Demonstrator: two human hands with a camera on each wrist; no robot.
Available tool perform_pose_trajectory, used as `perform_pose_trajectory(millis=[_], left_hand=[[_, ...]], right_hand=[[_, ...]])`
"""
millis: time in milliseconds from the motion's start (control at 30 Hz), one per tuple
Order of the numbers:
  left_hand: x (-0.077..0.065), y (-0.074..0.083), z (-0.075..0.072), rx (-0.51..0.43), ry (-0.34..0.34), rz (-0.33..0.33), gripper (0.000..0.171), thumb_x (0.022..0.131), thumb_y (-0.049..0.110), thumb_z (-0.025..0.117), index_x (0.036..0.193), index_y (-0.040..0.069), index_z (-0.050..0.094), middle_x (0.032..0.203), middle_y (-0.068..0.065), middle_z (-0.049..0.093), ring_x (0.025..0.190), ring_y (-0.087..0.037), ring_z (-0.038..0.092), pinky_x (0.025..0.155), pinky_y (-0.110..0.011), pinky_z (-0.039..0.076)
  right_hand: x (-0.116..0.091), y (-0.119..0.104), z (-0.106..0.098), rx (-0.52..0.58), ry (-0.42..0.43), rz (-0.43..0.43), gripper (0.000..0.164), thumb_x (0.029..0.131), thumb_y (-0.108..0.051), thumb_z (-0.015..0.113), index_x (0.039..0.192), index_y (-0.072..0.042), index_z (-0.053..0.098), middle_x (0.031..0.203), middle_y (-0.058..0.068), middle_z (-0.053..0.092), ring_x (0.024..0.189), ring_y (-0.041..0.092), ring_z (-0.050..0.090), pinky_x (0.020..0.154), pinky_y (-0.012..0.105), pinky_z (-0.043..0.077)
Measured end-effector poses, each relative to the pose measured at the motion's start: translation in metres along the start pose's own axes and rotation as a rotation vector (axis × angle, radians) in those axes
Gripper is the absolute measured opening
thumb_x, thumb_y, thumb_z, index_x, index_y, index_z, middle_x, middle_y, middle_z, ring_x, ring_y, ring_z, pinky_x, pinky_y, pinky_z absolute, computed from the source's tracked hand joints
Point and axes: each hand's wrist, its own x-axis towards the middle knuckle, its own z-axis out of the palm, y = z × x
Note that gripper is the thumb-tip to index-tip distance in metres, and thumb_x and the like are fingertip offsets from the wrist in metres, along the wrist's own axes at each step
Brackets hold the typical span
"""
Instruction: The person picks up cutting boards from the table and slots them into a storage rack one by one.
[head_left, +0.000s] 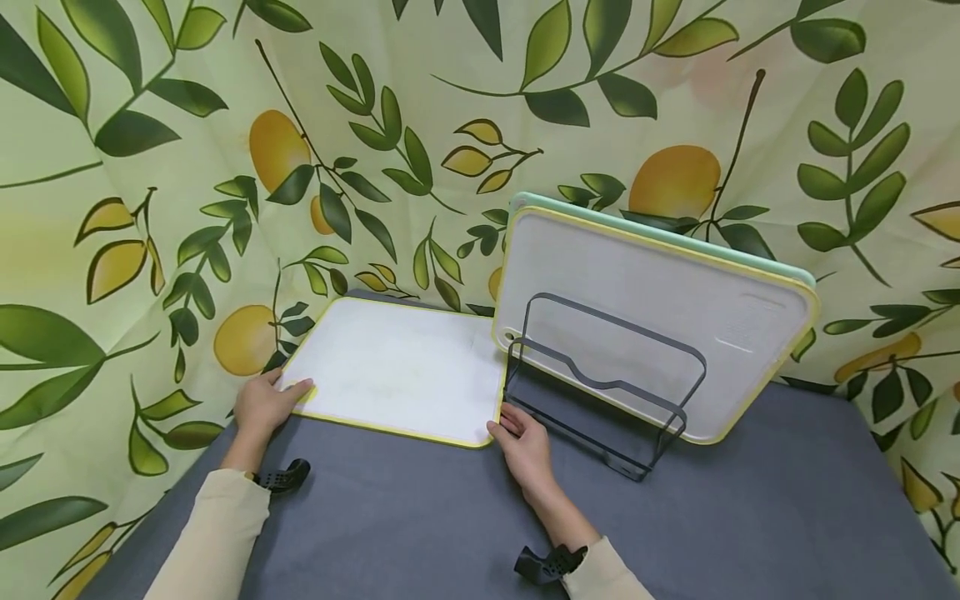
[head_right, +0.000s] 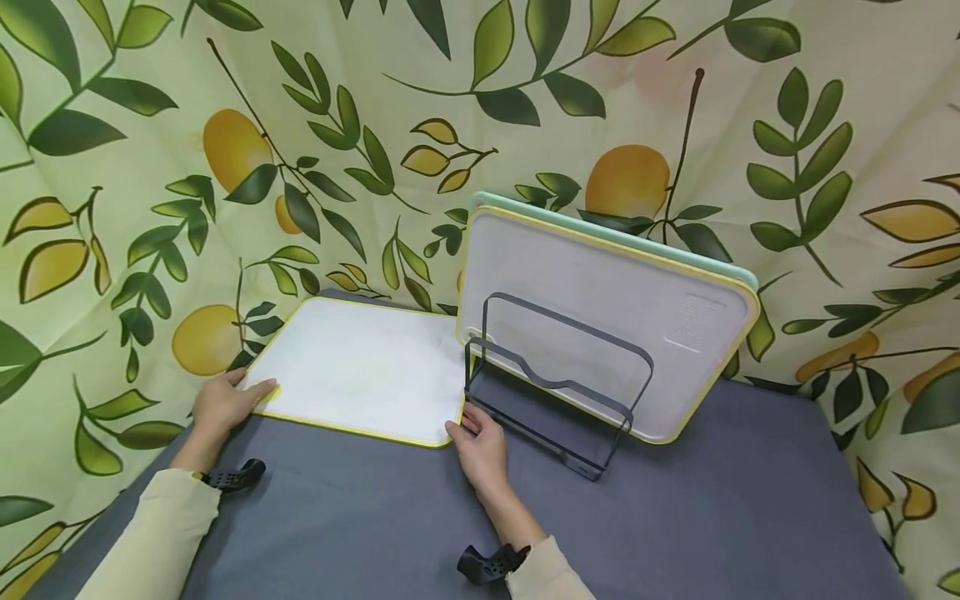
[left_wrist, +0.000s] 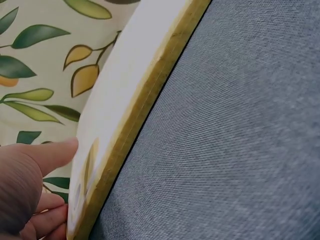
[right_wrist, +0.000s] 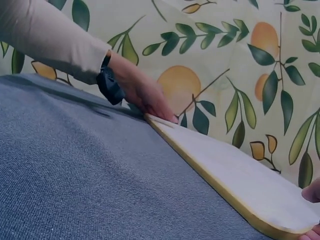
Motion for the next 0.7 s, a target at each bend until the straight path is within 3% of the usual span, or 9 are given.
perform_pose_trajectory(millis=[167,433,700], left_hand=[[-0.006,0.003,0.005,-0.016,0.000,-0.027,0.077,0.093,0.040,0.068,0.148,-0.008,0.043,0.146,-0.035,0.047,0.128,-0.055,0.048,0.106,-0.063,0.039],[-0.012,0.011,0.010,-0.011,0.001,-0.030,0.075,0.093,0.041,0.067,0.149,-0.005,0.044,0.147,-0.033,0.048,0.130,-0.054,0.047,0.107,-0.064,0.038],[-0.019,0.019,0.018,-0.058,0.017,-0.043,0.076,0.093,0.039,0.068,0.149,-0.006,0.043,0.148,-0.033,0.047,0.134,-0.054,0.043,0.111,-0.063,0.035]], right_hand=[[0.001,0.000,-0.006,-0.014,0.032,0.003,0.044,0.095,-0.014,0.070,0.134,0.006,0.062,0.131,0.025,0.066,0.119,0.036,0.065,0.087,0.023,0.055],[0.004,0.002,-0.014,-0.073,0.118,0.006,0.035,0.095,-0.014,0.070,0.126,0.001,0.069,0.123,0.021,0.072,0.110,0.031,0.071,0.085,0.028,0.059],[0.005,0.005,-0.021,-0.111,0.216,0.000,0.028,0.092,-0.012,0.072,0.118,-0.001,0.074,0.114,0.018,0.076,0.101,0.027,0.074,0.074,0.014,0.054]])
